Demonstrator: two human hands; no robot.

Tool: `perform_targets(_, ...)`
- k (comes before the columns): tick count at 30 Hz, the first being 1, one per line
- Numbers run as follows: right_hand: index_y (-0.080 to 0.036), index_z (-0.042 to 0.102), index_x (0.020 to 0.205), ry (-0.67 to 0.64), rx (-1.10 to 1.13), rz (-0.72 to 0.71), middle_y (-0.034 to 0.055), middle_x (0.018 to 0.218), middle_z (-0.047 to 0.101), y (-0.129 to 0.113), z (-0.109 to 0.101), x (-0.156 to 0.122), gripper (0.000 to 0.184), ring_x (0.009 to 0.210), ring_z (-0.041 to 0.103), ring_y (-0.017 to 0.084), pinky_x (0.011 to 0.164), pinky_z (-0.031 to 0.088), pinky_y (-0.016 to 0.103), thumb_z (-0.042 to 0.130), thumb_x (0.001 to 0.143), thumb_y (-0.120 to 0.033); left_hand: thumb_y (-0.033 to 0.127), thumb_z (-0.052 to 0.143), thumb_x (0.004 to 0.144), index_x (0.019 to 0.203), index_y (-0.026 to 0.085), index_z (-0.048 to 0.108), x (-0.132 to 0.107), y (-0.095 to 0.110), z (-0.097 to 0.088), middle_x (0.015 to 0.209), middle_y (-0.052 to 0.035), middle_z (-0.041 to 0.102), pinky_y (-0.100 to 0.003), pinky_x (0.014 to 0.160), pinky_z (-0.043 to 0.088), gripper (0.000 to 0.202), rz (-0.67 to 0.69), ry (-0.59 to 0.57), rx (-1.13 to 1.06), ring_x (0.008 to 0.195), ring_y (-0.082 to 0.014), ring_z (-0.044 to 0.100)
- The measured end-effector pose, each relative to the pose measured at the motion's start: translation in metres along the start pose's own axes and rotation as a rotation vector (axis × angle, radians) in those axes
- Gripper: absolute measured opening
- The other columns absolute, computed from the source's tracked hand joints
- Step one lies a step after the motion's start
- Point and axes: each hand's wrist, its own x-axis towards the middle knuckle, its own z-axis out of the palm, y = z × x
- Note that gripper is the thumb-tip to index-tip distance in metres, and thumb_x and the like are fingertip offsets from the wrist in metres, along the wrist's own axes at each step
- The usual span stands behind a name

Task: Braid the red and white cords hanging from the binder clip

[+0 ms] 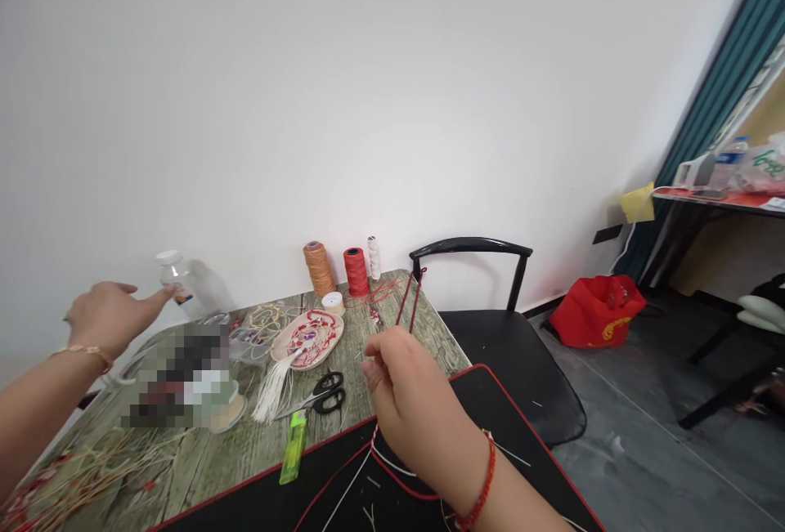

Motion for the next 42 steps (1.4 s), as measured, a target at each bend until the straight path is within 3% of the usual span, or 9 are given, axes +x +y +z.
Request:
perform_targets(3,-0.019,0.054,0.086,-0.059,-0.103,0.026,0.0037,0.088,0.057,0.006,0.004,0.003,0.014,0.082,0.053,0.017,0.074,0.043,0.030,0.044,0.091,-0.010,0.040,0.058,0.075,0.088,0.019,0.053,-0.043,0.021,-0.006,0.091,-0.0070,0.060,-0.046,0.088,0.043,0.025,0.086,0.013,-0.040,0.100,-0.0329,0.056)
perform_targets(7,-0.019,0.056,0.081,-0.192,-0.207,0.067,0.0031,0.085,0.060,0.015,0.012,0.003,0.014,0.083,0.055,0.017,0.075,0.042,0.028,0.049,0.088,-0.009,0.042,0.055,0.079,0.082,0.025,0.061,-0.141,0.054,0.006,0.082,0.0008,0.065,-0.029,0.073,0.048,0.018,0.327,-0.234,-0.158,0.078,-0.0208,0.061)
perform_targets(10,-0.019,0.059,0.081,-0.311,-0.276,0.092,0.0030,0.084,0.064,0.024,0.019,-0.001,0.013,0.082,0.057,0.017,0.074,0.041,0.027,0.051,0.084,-0.009,0.031,0.052,0.084,0.075,0.024,0.062,-0.215,0.074,0.023,0.082,-0.0026,0.065,-0.032,0.078,0.046,0.016,0.596,-0.566,-0.262,0.084,-0.0222,0.060)
perform_targets(14,-0.017,0.063,0.077,-0.391,-0.342,0.122,0.0048,0.081,0.067,0.038,0.032,-0.013,0.015,0.078,0.059,0.019,0.069,0.040,0.027,0.052,0.081,-0.008,0.019,0.055,0.080,0.073,0.022,0.062,-0.270,0.089,0.048,0.083,-0.0049,0.063,-0.035,0.079,0.042,0.011,0.633,-0.727,-0.181,0.086,-0.0237,0.058)
perform_targets(22,-0.016,0.066,0.078,-0.423,-0.446,0.198,0.0069,0.085,0.068,0.058,0.058,-0.039,0.022,0.081,0.062,0.019,0.071,0.042,0.027,0.049,0.080,-0.002,0.014,0.057,0.076,0.074,0.019,0.063,-0.280,0.093,0.083,0.084,-0.0075,0.061,-0.037,0.076,0.042,0.008,0.589,-0.778,-0.129,0.086,-0.0257,0.057)
perform_targets(27,-0.015,0.067,0.085,-0.406,-0.454,0.194,0.0096,0.094,0.068,0.057,0.066,-0.044,0.019,0.089,0.060,0.023,0.080,0.044,0.031,0.050,0.082,-0.006,0.011,0.054,0.078,0.075,0.018,0.061,-0.288,0.090,0.087,0.087,-0.0086,0.062,-0.037,0.079,0.042,0.011,0.604,-0.824,-0.107,0.088,-0.0257,0.056)
perform_targets(35,-0.005,0.067,0.096,-0.526,-0.672,0.031,0.0216,0.102,0.065,0.058,0.082,-0.050,0.032,0.093,0.058,0.031,0.089,0.042,0.044,0.047,0.072,0.002,0.004,0.037,0.086,0.087,0.017,0.061,-0.295,0.087,0.103,0.098,-0.0147,0.062,-0.045,0.087,0.039,0.027,0.702,-0.841,0.037,0.101,-0.0310,0.055)
perform_targets(38,-0.006,0.067,0.097,-0.495,-0.641,0.048,0.0204,0.103,0.064,0.058,0.080,-0.053,0.034,0.095,0.056,0.031,0.090,0.041,0.043,0.045,0.072,0.004,0.002,0.037,0.084,0.090,0.017,0.060,-0.297,0.086,0.105,0.101,-0.0151,0.061,-0.045,0.090,0.038,0.029,0.721,-0.839,0.077,0.104,-0.0312,0.054)
perform_targets(42,-0.010,0.064,0.098,-0.423,-0.508,0.167,0.0146,0.100,0.064,0.057,0.073,-0.053,0.035,0.090,0.057,0.025,0.085,0.042,0.036,0.043,0.074,0.005,0.003,0.034,0.088,0.085,0.018,0.056,-0.295,0.090,0.099,0.094,-0.0108,0.061,-0.037,0.080,0.041,0.027,0.598,-0.845,-0.028,0.091,-0.0247,0.057)
